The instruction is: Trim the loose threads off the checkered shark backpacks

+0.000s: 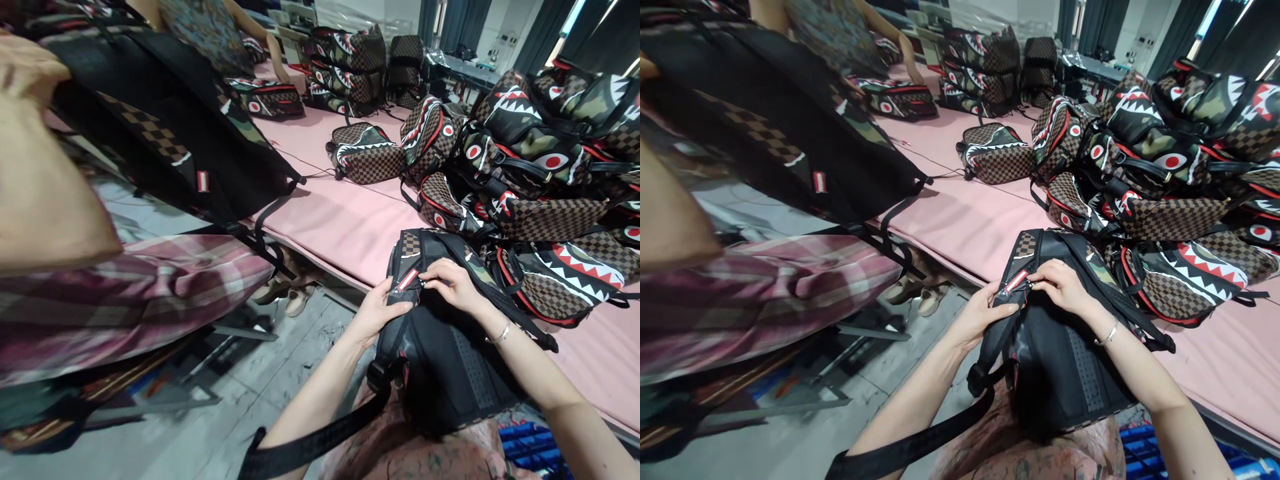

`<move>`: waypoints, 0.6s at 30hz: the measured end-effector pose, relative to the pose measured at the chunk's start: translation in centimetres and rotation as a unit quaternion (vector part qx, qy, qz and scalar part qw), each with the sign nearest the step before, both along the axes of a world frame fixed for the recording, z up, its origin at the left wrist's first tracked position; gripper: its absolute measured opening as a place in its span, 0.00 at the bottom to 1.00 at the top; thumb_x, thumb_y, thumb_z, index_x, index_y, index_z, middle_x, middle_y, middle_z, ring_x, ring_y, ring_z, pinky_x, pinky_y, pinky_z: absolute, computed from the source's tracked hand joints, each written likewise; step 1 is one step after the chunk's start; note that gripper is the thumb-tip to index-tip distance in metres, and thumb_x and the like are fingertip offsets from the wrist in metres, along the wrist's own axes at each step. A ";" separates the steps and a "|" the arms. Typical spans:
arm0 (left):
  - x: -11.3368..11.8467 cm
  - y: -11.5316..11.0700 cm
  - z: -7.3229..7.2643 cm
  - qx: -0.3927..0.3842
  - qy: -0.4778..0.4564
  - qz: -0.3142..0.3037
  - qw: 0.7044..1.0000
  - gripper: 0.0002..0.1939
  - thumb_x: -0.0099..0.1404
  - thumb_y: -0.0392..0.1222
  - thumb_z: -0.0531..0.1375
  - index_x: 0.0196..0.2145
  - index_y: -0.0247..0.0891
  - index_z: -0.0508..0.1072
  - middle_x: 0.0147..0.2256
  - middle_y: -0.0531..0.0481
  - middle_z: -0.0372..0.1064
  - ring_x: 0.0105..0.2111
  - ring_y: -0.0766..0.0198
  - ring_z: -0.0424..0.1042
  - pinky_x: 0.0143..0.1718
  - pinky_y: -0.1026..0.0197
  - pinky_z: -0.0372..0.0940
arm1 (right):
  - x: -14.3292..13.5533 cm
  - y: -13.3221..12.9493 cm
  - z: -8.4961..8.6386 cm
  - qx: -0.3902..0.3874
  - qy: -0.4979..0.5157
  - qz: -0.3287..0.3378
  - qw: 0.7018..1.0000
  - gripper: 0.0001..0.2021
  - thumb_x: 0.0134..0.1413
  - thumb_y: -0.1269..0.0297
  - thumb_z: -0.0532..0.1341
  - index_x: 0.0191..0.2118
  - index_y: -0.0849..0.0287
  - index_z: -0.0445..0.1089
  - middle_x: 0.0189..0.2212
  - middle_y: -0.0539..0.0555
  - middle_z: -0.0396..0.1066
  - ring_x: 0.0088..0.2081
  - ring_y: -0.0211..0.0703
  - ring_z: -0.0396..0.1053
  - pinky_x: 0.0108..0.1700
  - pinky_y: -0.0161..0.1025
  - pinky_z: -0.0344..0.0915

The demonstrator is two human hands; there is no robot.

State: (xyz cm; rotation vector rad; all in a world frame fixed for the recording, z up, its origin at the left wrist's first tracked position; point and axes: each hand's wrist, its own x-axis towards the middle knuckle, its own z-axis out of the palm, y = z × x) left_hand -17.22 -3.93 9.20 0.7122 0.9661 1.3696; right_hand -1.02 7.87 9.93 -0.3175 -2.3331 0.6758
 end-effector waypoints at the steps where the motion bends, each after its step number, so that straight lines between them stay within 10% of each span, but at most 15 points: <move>1: 0.3 0.1 0.0 0.001 0.000 0.009 1.000 0.28 0.44 0.36 0.68 0.45 0.35 0.70 0.38 0.48 0.71 0.36 0.62 0.69 0.42 0.61 0.62 | 0.6 -0.5 -0.2 -0.009 0.008 -0.028 1.000 0.07 0.55 0.65 0.58 0.39 0.57 0.70 0.32 0.54 0.70 0.36 0.42 0.67 0.40 0.43 0.64; 18: 5.0 0.9 -0.1 -0.014 0.021 0.082 0.996 0.25 0.44 0.37 0.67 0.41 0.35 0.68 0.35 0.50 0.71 0.37 0.62 0.69 0.42 0.60 0.63 | 3.5 -5.5 -0.3 0.083 -0.028 -0.231 0.969 0.09 0.58 0.66 0.54 0.41 0.59 0.69 0.33 0.56 0.68 0.37 0.44 0.65 0.38 0.42 0.64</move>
